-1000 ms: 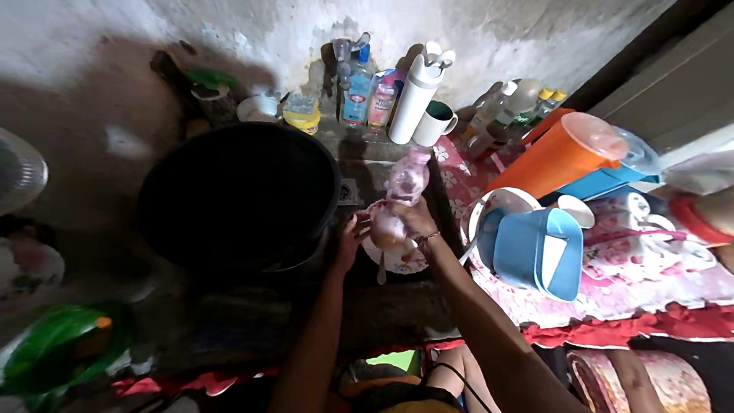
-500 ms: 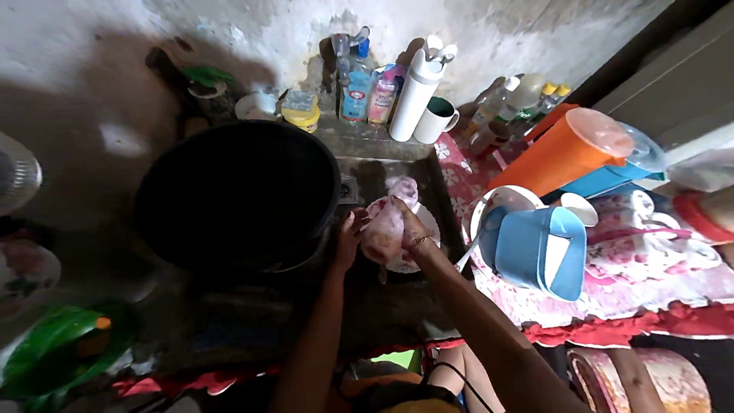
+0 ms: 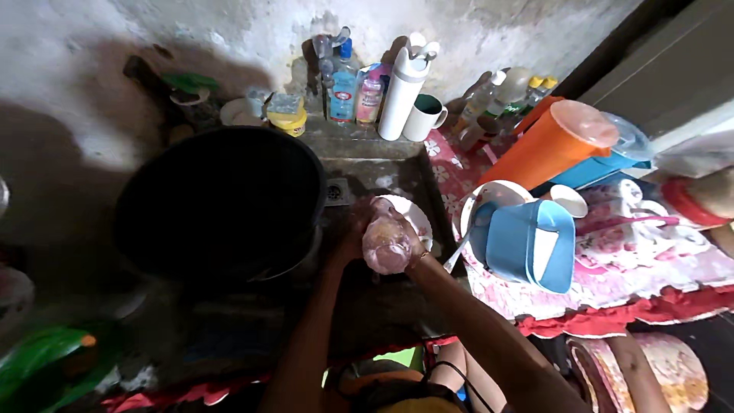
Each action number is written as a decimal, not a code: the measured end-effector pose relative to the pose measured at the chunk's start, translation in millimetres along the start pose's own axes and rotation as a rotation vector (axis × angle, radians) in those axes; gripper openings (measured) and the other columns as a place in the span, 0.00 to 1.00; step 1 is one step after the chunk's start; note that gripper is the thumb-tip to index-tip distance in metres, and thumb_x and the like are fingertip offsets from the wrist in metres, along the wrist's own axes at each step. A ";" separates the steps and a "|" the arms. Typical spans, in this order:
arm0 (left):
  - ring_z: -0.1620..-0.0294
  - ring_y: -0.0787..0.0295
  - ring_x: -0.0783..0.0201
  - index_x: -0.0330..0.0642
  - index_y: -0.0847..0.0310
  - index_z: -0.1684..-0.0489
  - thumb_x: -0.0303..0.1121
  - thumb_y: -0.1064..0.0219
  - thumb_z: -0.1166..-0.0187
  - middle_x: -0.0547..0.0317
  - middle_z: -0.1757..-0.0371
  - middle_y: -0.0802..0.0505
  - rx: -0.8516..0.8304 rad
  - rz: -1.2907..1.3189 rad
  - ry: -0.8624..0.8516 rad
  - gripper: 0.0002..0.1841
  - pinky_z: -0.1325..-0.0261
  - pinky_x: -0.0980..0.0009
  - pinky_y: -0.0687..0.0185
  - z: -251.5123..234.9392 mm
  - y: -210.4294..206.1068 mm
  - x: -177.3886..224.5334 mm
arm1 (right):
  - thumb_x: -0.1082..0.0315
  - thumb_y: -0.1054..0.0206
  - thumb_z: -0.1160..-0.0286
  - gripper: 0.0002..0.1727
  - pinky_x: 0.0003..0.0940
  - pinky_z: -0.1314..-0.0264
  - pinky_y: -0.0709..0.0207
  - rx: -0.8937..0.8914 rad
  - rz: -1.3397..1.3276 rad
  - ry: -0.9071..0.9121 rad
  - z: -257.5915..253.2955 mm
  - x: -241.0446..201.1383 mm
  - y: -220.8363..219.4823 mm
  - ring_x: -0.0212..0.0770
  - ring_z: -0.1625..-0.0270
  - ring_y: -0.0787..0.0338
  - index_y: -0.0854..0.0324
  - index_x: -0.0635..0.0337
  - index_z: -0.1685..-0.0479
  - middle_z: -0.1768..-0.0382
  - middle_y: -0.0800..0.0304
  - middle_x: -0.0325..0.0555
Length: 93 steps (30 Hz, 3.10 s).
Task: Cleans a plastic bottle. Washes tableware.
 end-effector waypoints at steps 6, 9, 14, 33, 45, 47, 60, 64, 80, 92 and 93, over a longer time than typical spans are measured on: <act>0.21 0.24 0.44 0.25 0.17 0.41 0.29 0.16 0.48 0.35 0.30 0.14 -0.109 0.016 -0.317 0.31 0.17 0.52 0.31 -48.3 -0.5 4.2 | 0.51 0.67 0.04 0.27 0.32 0.67 0.15 0.088 -0.070 -0.136 30.4 -36.2 7.2 0.37 0.68 0.12 0.24 0.57 0.49 0.68 0.12 0.45; 0.39 0.10 0.53 0.25 0.22 0.33 0.27 0.17 0.39 0.38 0.41 0.09 -0.015 0.167 0.005 0.32 0.30 0.54 0.17 -56.7 0.5 17.1 | 0.57 0.66 0.02 0.25 0.29 0.73 0.19 0.154 0.388 -0.147 46.5 -46.7 -0.2 0.36 0.71 0.11 0.29 0.60 0.28 0.54 0.07 0.46; 0.45 0.13 0.59 0.31 0.32 0.23 0.33 0.32 0.18 0.42 0.40 0.13 0.330 0.647 0.369 0.27 0.39 0.59 0.15 -94.3 -6.8 16.0 | 0.76 0.53 0.08 0.21 0.34 0.61 0.11 0.133 0.680 0.121 45.9 -30.0 10.5 0.40 0.61 0.06 0.35 0.68 0.19 0.39 0.15 0.56; 0.56 0.15 0.62 0.42 0.27 0.32 0.42 0.41 0.13 0.53 0.52 0.14 0.471 1.027 0.548 0.19 0.51 0.61 0.15 -107.8 -18.2 23.9 | 0.76 0.36 0.17 0.08 0.29 0.50 0.17 0.272 0.627 0.359 -6.8 -22.3 -13.3 0.34 0.55 0.14 0.20 0.72 0.48 0.57 0.14 0.50; 0.37 0.16 0.55 0.36 0.34 0.21 0.38 0.32 0.17 0.42 0.34 0.15 0.594 0.781 0.415 0.28 0.34 0.53 0.17 -126.8 9.9 23.9 | 0.61 0.59 0.06 0.17 0.40 0.54 0.11 0.293 -0.509 0.231 -9.4 -7.4 6.2 0.45 0.54 0.08 0.28 0.61 0.41 0.53 0.12 0.52; 0.35 0.16 0.56 0.35 0.36 0.20 0.37 0.31 0.18 0.42 0.32 0.16 0.593 0.740 0.375 0.30 0.32 0.55 0.17 -125.8 13.7 26.3 | 0.61 0.57 0.13 0.14 0.44 0.55 0.12 0.387 -0.639 0.212 -11.2 -11.0 12.8 0.48 0.54 0.08 0.31 0.59 0.49 0.55 0.13 0.53; 0.33 0.17 0.63 0.24 0.46 0.17 0.27 0.27 0.27 0.37 0.32 0.17 0.602 0.490 0.035 0.39 0.27 0.69 0.22 -105.7 -6.8 68.9 | 0.63 0.54 0.05 0.11 0.27 0.68 0.14 0.227 -0.363 0.154 -22.5 -7.0 5.1 0.34 0.72 0.13 0.30 0.54 0.38 0.65 0.16 0.43; 0.34 0.16 0.64 0.25 0.46 0.17 0.28 0.28 0.25 0.39 0.33 0.17 0.644 0.511 0.078 0.39 0.28 0.70 0.22 -103.9 -9.3 66.1 | 0.64 0.52 0.05 0.11 0.31 0.66 0.11 0.237 -0.324 0.118 -20.5 -14.3 3.5 0.37 0.70 0.11 0.26 0.57 0.45 0.66 0.14 0.45; 0.32 0.17 0.61 0.28 0.47 0.15 0.34 0.28 0.25 0.40 0.30 0.18 0.671 0.473 0.057 0.41 0.28 0.65 0.21 -129.0 12.2 68.1 | 0.64 0.58 0.09 0.14 0.39 0.64 0.11 0.363 -0.389 0.072 -12.6 -20.1 6.4 0.45 0.66 0.10 0.29 0.62 0.50 0.66 0.16 0.52; 0.31 0.19 0.60 0.28 0.46 0.16 0.33 0.27 0.24 0.37 0.30 0.19 0.733 0.483 0.132 0.40 0.27 0.65 0.23 -114.1 -12.8 69.5 | 0.60 0.52 0.05 0.12 0.32 0.54 0.11 0.198 -0.388 0.298 -18.9 -17.5 6.9 0.37 0.57 0.09 0.28 0.52 0.36 0.54 0.14 0.43; 0.32 0.19 0.60 0.28 0.44 0.17 0.33 0.28 0.24 0.38 0.31 0.18 0.724 0.472 0.142 0.38 0.27 0.65 0.23 -114.0 -12.9 68.3 | 0.66 0.49 0.06 0.09 0.29 0.59 0.12 0.228 -0.342 0.308 -19.6 -17.1 6.1 0.35 0.61 0.09 0.27 0.54 0.39 0.57 0.13 0.42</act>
Point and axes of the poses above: each hand's wrist, its own z-axis away from the middle knuckle, its own y-axis out of the back of the hand, x = y × z, the point moved 1 cm from there along -z, towards the middle knuckle
